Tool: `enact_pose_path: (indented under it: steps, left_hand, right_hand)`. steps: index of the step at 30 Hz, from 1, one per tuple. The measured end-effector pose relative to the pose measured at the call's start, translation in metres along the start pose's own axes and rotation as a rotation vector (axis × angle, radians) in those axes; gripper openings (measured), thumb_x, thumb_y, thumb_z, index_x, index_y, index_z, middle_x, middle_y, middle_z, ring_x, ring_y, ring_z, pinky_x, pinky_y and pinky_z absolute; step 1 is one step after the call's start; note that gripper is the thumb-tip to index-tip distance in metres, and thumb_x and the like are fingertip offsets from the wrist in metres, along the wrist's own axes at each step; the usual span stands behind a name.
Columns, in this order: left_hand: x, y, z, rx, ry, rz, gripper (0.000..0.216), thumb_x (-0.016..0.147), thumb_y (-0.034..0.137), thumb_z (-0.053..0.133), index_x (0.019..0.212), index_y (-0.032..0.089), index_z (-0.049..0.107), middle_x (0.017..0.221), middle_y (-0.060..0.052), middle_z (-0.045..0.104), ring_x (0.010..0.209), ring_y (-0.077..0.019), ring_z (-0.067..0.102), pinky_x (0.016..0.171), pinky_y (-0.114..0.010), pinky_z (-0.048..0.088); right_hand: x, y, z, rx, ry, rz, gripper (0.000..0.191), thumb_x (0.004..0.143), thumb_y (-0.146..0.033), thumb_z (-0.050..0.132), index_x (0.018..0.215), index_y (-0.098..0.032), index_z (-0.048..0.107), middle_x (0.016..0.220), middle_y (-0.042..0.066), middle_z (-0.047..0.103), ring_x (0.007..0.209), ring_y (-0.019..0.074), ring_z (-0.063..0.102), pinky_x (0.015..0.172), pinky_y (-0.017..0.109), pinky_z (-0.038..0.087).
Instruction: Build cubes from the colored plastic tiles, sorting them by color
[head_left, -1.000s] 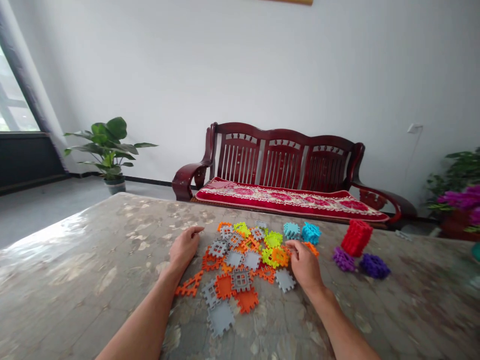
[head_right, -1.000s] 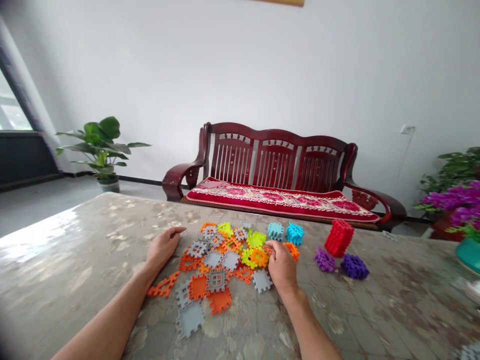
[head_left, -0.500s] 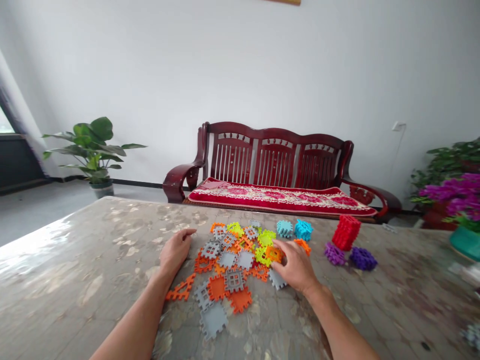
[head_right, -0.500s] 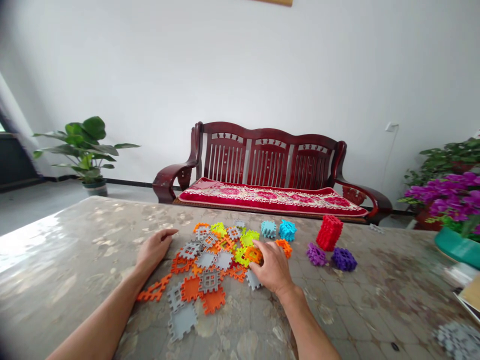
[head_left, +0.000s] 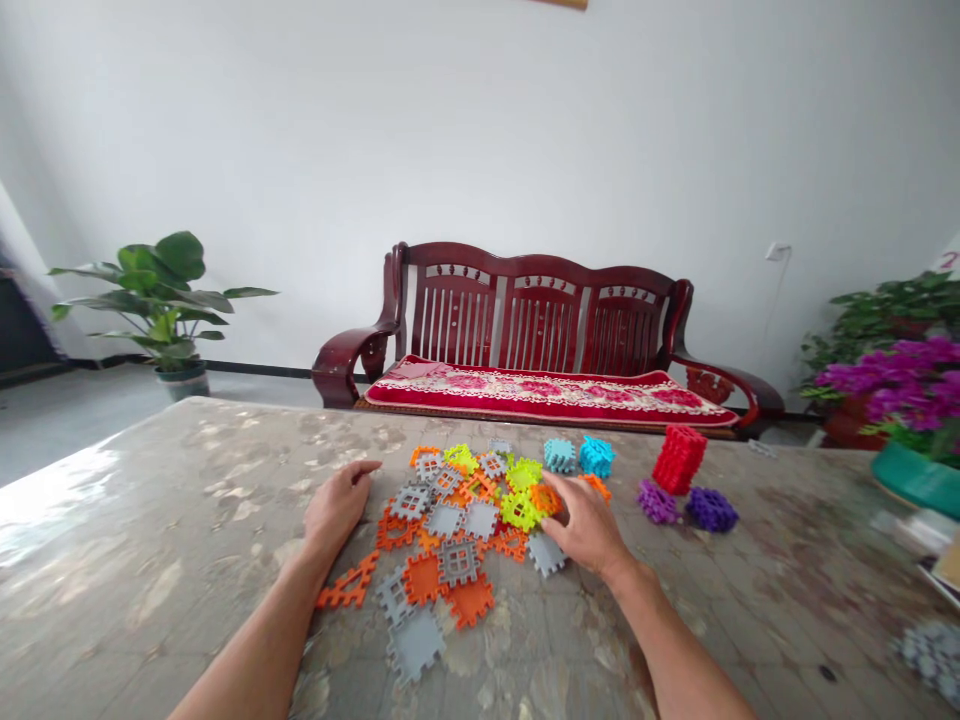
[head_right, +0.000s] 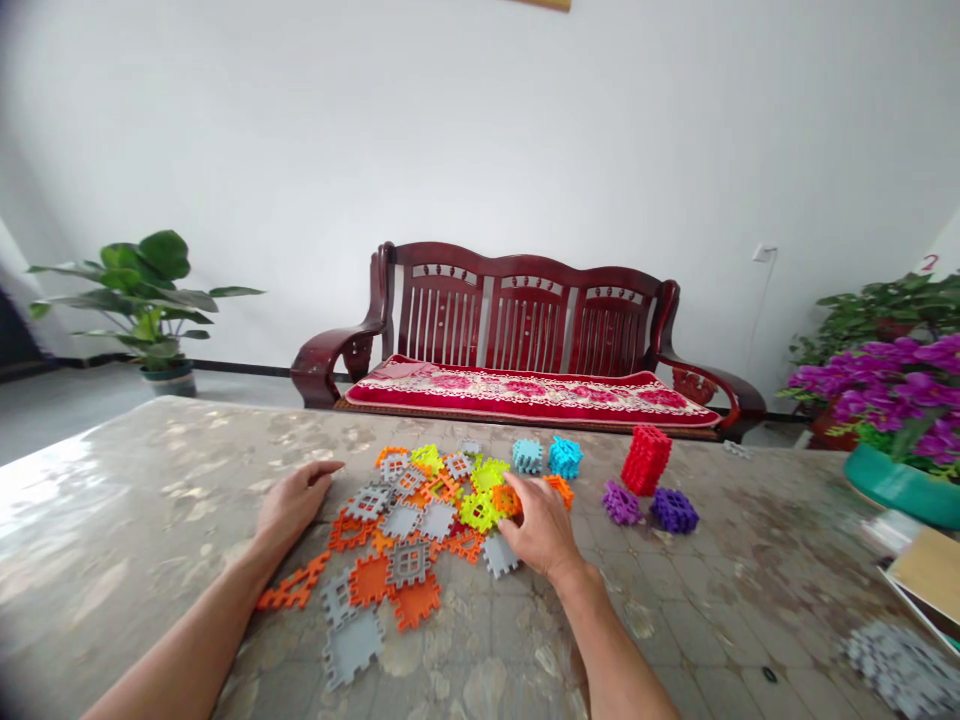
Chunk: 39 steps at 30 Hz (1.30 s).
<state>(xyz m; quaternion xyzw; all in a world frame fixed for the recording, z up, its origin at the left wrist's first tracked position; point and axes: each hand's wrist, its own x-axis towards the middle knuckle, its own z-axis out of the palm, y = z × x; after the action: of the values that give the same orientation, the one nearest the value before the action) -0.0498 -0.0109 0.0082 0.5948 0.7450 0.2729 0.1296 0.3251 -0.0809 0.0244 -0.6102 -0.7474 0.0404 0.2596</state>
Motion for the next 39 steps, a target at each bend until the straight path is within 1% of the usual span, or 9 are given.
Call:
enact_pose_path:
  steps: [7, 14, 19, 22, 24, 29, 31, 34, 39]
  left_hand:
    - [-0.001, 0.001, -0.001, 0.003, 0.021, 0.013, 0.038, 0.084, 0.028, 0.045, 0.114, 0.026, 0.069, 0.112, -0.004, 0.073, 0.102, -0.0245, 0.066, 0.084, -0.031, 0.05]
    - [0.0, -0.001, 0.001, -0.001, 0.034, 0.019, 0.038, 0.084, 0.029, 0.045, 0.112, 0.027, 0.07, 0.111, -0.003, 0.074, 0.101, -0.024, 0.067, 0.084, -0.031, 0.05]
    - [0.0, 0.0, 0.0, 0.003, 0.047, 0.031, 0.037, 0.083, 0.028, 0.046, 0.111, 0.026, 0.071, 0.107, -0.004, 0.075, 0.098, -0.0243, 0.067, 0.08, -0.03, 0.051]
    - [-0.001, 0.0, -0.001, -0.001, 0.032, 0.026, 0.038, 0.084, 0.028, 0.046, 0.113, 0.026, 0.07, 0.11, -0.004, 0.074, 0.1, -0.0245, 0.067, 0.082, -0.031, 0.051]
    - [-0.001, 0.0, -0.001, -0.007, 0.019, 0.016, 0.039, 0.084, 0.029, 0.045, 0.114, 0.026, 0.069, 0.112, -0.005, 0.073, 0.102, -0.0249, 0.066, 0.084, -0.032, 0.05]
    - [0.0, 0.001, -0.001, -0.003, 0.002, 0.003, 0.039, 0.085, 0.029, 0.044, 0.115, 0.026, 0.069, 0.115, -0.005, 0.072, 0.105, -0.0255, 0.065, 0.086, -0.033, 0.05]
    - [0.0, 0.001, -0.001, 0.003, -0.007, -0.002, 0.039, 0.085, 0.03, 0.043, 0.115, 0.027, 0.068, 0.116, -0.005, 0.072, 0.105, -0.0257, 0.065, 0.086, -0.033, 0.05]
    - [0.001, 0.0, -0.001, 0.003, -0.016, -0.001, 0.04, 0.085, 0.03, 0.043, 0.116, 0.027, 0.068, 0.117, -0.005, 0.071, 0.106, -0.0256, 0.065, 0.088, -0.033, 0.05]
    - [0.0, 0.001, -0.001, 0.006, 0.006, 0.001, 0.039, 0.084, 0.029, 0.045, 0.114, 0.027, 0.069, 0.113, -0.004, 0.073, 0.104, -0.0251, 0.066, 0.085, -0.032, 0.05]
  right_hand:
    - [0.002, 0.004, -0.003, 0.002, -0.069, -0.004, 0.064, 0.071, -0.02, 0.056, 0.135, -0.024, 0.052, 0.121, 0.004, 0.066, 0.115, 0.0221, 0.053, 0.102, 0.036, 0.036]
    - [0.002, 0.002, -0.004, -0.011, -0.058, -0.015, 0.058, 0.074, -0.027, 0.059, 0.132, -0.022, 0.055, 0.125, 0.008, 0.062, 0.117, 0.0231, 0.052, 0.101, 0.037, 0.036]
    - [0.002, -0.001, -0.001, -0.027, -0.055, -0.028, 0.061, 0.07, -0.025, 0.062, 0.131, -0.025, 0.055, 0.115, 0.006, 0.066, 0.11, 0.0236, 0.054, 0.097, 0.037, 0.039]
    - [0.004, -0.003, 0.0, -0.013, -0.004, -0.046, 0.062, 0.068, -0.025, 0.064, 0.129, -0.025, 0.055, 0.112, 0.004, 0.067, 0.108, 0.0236, 0.055, 0.096, 0.038, 0.04]
    - [0.006, 0.001, -0.002, 0.006, 0.082, -0.002, 0.06, 0.069, -0.029, 0.064, 0.128, -0.024, 0.055, 0.111, 0.005, 0.067, 0.105, 0.0231, 0.057, 0.096, 0.037, 0.041]
    - [0.009, 0.033, -0.01, -0.027, 0.334, 0.299, 0.056, 0.078, -0.043, 0.057, 0.126, -0.015, 0.055, 0.107, 0.011, 0.065, 0.099, 0.0241, 0.06, 0.088, 0.036, 0.045]
    - [0.008, 0.046, -0.013, -0.105, 0.342, 0.354, 0.056, 0.079, -0.045, 0.056, 0.125, -0.013, 0.055, 0.105, 0.012, 0.065, 0.1, 0.0251, 0.059, 0.088, 0.035, 0.045]
    - [0.007, 0.054, -0.013, -0.24, 0.279, 0.399, 0.055, 0.081, -0.044, 0.056, 0.125, -0.012, 0.055, 0.104, 0.014, 0.065, 0.101, 0.0261, 0.059, 0.088, 0.034, 0.043]
    - [0.008, 0.046, -0.012, -0.413, 0.233, 0.444, 0.056, 0.084, -0.046, 0.055, 0.129, -0.013, 0.052, 0.102, 0.015, 0.065, 0.099, 0.0273, 0.06, 0.083, 0.034, 0.043]
